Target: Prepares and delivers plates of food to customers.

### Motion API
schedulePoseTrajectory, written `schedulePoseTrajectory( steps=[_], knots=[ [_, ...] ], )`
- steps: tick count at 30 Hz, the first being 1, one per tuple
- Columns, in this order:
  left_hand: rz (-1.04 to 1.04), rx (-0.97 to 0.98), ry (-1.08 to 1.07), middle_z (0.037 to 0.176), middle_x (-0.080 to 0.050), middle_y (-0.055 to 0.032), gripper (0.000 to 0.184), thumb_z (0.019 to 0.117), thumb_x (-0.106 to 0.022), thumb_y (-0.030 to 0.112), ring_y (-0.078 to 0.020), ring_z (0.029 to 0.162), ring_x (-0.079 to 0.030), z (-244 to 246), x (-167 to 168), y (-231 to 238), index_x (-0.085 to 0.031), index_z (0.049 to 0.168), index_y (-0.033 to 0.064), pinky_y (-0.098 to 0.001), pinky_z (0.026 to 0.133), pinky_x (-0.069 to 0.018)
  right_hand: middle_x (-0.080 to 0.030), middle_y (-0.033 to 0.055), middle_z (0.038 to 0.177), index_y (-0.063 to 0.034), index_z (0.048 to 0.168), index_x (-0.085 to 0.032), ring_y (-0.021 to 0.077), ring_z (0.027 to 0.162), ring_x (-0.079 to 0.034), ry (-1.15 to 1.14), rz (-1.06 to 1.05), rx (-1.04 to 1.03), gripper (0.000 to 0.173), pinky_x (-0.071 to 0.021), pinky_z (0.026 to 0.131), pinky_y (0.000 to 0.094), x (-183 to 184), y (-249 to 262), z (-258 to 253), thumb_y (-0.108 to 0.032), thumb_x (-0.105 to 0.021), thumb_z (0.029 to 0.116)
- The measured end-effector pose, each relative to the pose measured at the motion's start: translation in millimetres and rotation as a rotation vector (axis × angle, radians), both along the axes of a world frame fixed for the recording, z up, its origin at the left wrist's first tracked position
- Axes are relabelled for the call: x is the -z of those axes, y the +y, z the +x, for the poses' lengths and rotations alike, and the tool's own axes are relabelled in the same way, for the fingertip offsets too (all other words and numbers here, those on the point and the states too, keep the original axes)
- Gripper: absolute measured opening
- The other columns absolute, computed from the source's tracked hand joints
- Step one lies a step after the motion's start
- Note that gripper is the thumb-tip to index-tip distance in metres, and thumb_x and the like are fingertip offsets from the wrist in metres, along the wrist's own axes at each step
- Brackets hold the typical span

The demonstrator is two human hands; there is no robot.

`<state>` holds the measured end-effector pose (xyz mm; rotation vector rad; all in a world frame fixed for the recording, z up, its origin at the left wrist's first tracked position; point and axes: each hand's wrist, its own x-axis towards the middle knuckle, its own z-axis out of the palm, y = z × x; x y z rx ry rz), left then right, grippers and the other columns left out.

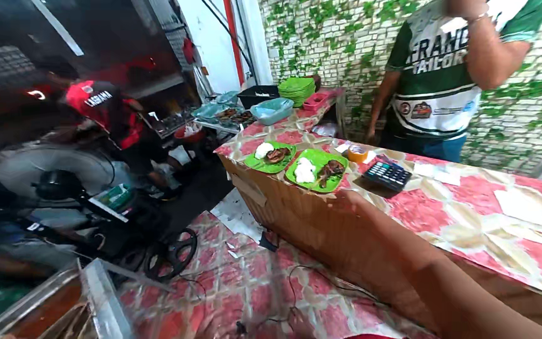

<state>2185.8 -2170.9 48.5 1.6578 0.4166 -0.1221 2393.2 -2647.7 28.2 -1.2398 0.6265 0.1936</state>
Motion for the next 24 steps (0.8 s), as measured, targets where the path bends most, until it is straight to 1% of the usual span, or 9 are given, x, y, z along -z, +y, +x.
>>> schedulePoseTrajectory(
  steps=[2,4,5,8,12,15,17,20,24],
  knots=[
    [0.075,0.004,0.002,0.111,-0.068,-0.0141,0.037,0.1097,-0.037,0.016,-0.0148,0.086,-0.068,95,-2,9,-0.052,0.137,-0.0044,-0.0333,0.077,-0.0573,-0.066,0.0155,0.116,-0.0036,0.141,-0.047,0.0218,0.09,-0.068,-0.012,0.046,0.017,0.043,-0.0567,0.078,0.0378,14,-2,38,-0.032,-0.032,0.1125],
    [0.072,0.033,0.022,0.117,-0.068,-0.0195,0.037,0.1102,-0.041,0.019,-0.0215,0.091,-0.069,193,3,2,-0.054,0.138,-0.0019,-0.039,0.078,-0.0567,-0.066,0.0175,0.113,0.0,0.14,-0.045,0.023,0.088,-0.068,0.003,0.078,0.094,0.04,-0.0572,0.077,0.0384,9,2,52,-0.024,-0.031,0.1118],
    [0.067,0.066,0.043,0.12,-0.067,-0.0205,0.038,0.1107,-0.041,0.02,-0.0233,0.094,-0.068,245,5,-4,-0.053,0.14,-0.0007,-0.0409,0.08,-0.0563,-0.067,0.0182,0.109,0.0022,0.138,-0.046,0.0233,0.085,-0.069,0.017,0.082,0.139,0.037,-0.0585,0.075,0.0386,6,3,55,-0.02,-0.032,0.1113],
    [0.082,0.136,0.059,0.123,-0.065,-0.0183,0.04,0.1111,-0.04,0.022,-0.0211,0.091,-0.066,381,9,-41,-0.049,0.144,0.0017,-0.0375,0.075,-0.0543,-0.069,0.0172,0.1,0.0065,0.132,-0.05,0.0216,0.08,-0.071,0.077,0.007,0.176,0.033,-0.0601,0.074,0.0369,5,3,62,-0.016,-0.043,0.1095],
    [0.045,0.232,0.082,0.143,-0.055,-0.0214,0.048,0.1119,-0.037,0.028,-0.029,0.112,-0.063,527,33,-80,-0.04,0.152,0.0027,-0.045,0.089,-0.0522,-0.069,0.02,0.106,0.0017,0.139,-0.049,0.0248,0.084,-0.072,0.154,-0.086,0.254,0.035,-0.0615,0.076,0.0405,4,7,76,-0.009,-0.047,0.106],
    [0.036,0.281,0.122,0.138,-0.059,-0.0207,0.045,0.112,-0.039,0.026,-0.0264,0.108,-0.064,587,30,-107,-0.043,0.149,0.0007,-0.043,0.089,-0.0514,-0.069,0.0227,0.107,-0.0017,0.145,-0.042,0.0298,0.083,-0.073,0.153,-0.032,0.398,0.038,-0.0626,0.073,0.0449,7,11,88,-0.009,-0.038,0.1075],
    [0.017,0.322,0.187,0.123,-0.064,-0.0191,0.041,0.1119,-0.039,0.024,-0.0227,0.096,-0.067,609,22,-113,-0.046,0.144,-0.0016,-0.0382,0.082,-0.0549,-0.069,0.024,0.106,-0.0035,0.148,-0.037,0.0314,0.08,-0.074,0.166,-0.003,0.468,0.04,-0.0627,0.071,0.0457,6,18,95,-0.008,-0.036,0.1076],
    [-0.029,0.385,0.32,0.11,-0.067,-0.0181,0.038,0.1116,-0.039,0.024,-0.0224,0.087,-0.07,637,15,-114,-0.047,0.138,-0.0033,-0.0367,0.076,-0.0578,-0.065,0.0257,0.112,-0.0093,0.155,-0.027,0.034,0.084,-0.072,0.174,0.01,0.57,0.051,-0.0615,0.073,0.0492,5,26,104,-0.002,-0.039,0.1051],
    [0.06,0.549,0.411,0.096,-0.068,-0.0182,0.035,0.1106,-0.045,0.021,-0.023,0.078,-0.07,672,18,-113,-0.048,0.135,-0.0039,-0.0377,0.071,-0.0595,-0.065,0.0205,0.104,-0.0122,0.153,-0.034,0.0268,0.075,-0.068,0.166,-0.026,0.763,0.054,-0.0588,0.065,0.0435,5,47,114,0.0,-0.04,0.1011]
  ],
)
